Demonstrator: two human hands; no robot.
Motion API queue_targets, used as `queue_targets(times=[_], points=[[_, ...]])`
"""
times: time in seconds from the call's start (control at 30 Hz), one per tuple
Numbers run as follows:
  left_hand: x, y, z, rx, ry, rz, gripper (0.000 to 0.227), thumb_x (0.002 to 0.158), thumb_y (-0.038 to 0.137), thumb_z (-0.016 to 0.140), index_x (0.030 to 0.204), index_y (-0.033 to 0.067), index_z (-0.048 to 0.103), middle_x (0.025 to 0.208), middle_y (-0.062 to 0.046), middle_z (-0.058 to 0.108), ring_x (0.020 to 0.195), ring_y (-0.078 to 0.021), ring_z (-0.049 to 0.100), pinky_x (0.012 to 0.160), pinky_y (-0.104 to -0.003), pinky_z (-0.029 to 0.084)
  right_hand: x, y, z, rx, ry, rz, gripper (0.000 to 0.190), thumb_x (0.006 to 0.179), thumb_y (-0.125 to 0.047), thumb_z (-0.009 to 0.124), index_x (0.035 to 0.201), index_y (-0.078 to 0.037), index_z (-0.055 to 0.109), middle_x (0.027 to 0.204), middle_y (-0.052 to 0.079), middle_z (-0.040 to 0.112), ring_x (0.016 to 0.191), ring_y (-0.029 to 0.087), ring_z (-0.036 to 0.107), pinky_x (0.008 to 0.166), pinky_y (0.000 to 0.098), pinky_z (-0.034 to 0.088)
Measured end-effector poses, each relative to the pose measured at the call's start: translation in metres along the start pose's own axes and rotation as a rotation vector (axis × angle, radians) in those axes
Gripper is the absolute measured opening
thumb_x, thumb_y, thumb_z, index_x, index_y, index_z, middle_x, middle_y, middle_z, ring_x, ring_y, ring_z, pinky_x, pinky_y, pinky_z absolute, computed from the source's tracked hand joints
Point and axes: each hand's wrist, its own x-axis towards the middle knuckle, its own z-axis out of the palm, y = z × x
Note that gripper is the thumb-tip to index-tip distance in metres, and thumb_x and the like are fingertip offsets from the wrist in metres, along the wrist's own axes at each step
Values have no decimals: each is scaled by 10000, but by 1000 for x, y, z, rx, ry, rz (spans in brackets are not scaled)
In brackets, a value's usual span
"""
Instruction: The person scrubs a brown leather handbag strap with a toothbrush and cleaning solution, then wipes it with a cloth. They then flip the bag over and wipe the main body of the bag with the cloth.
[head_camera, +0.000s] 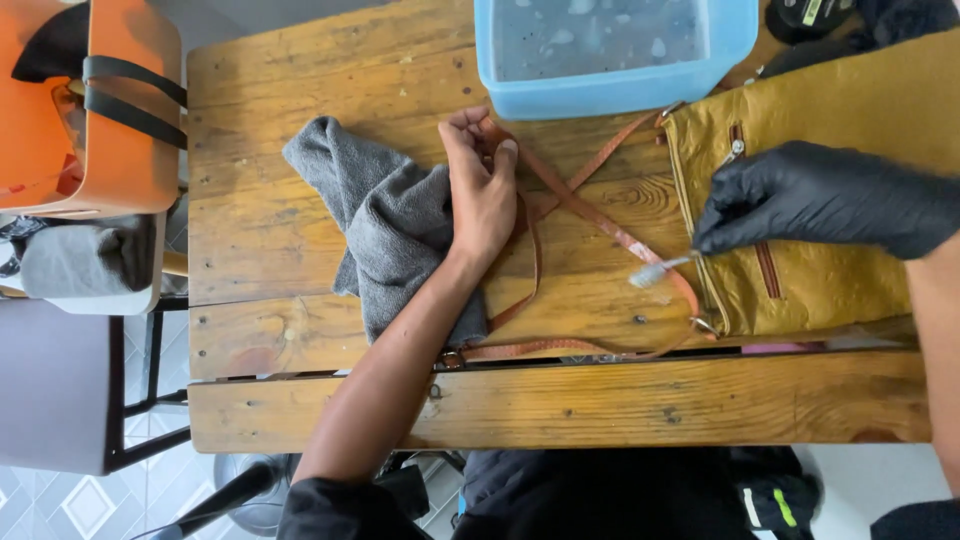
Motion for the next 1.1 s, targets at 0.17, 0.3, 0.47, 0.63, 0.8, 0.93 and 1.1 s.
queue_targets(times=[0.17, 0.3, 0.47, 0.63, 0.8, 0.93, 1.1], points=[[-2, 0, 0, 20, 0, -17, 309, 953, 0, 513, 1237, 75, 414, 1086, -74, 535, 967, -117, 543, 802, -243, 490, 23, 9, 20, 104, 245, -296, 187, 844, -199, 811, 1018, -138, 840, 970, -19, 816, 932, 133, 770, 883, 292, 547], [1, 1, 1, -6, -1, -47, 324, 952, -11, 528, 1244, 70, 414, 1144, -96, 546, 1001, -142, 579, 842, -259, 513, 33, 17, 32, 73, 501, -594, 115, 880, -198, 821, 984, -156, 795, 860, -24, 700, 748, 129, 642, 741, 302, 475], [1, -1, 1, -3, -12, -45, 324, 939, -6, 551, 1224, 98, 435, 1039, -70, 581, 887, -112, 587, 758, -242, 506, 29, 7, 27, -58, 339, -381, 220, 845, -343, 796, 1020, -215, 833, 991, -54, 756, 894, 165, 749, 863, 339, 519], [1, 2, 0, -17, -19, -31, 309, 950, -6, 535, 1220, 99, 428, 1021, -66, 569, 865, -103, 558, 739, -245, 485, 26, 13, 26, 63, 463, -563, 180, 831, -221, 845, 1002, -171, 813, 864, -52, 726, 820, 111, 698, 789, 284, 508], [2, 9, 0, -24, -84, -7, 312, 903, 12, 556, 1180, 117, 457, 945, -26, 548, 837, -97, 548, 738, -256, 482, 30, 19, 24, -135, 332, -378, 224, 792, -375, 828, 989, -269, 841, 977, -100, 744, 906, 133, 758, 825, 327, 518], [1, 8, -2, -70, -137, 43, 235, 888, 9, 547, 1073, 132, 468, 912, 14, 509, 806, -82, 504, 721, -243, 441, 19, 10, 16, -84, 503, -704, 123, 858, -251, 790, 965, -190, 795, 928, -51, 766, 862, 132, 751, 768, 289, 527], [6, 9, -7, -106, -320, -103, 270, 944, 38, 583, 1187, 84, 473, 882, -85, 587, 714, -132, 562, 690, -308, 481, 10, -15, -11, -17, 506, -620, 213, 802, -377, 890, 907, -223, 788, 807, -43, 765, 734, 176, 722, 690, 325, 548]])
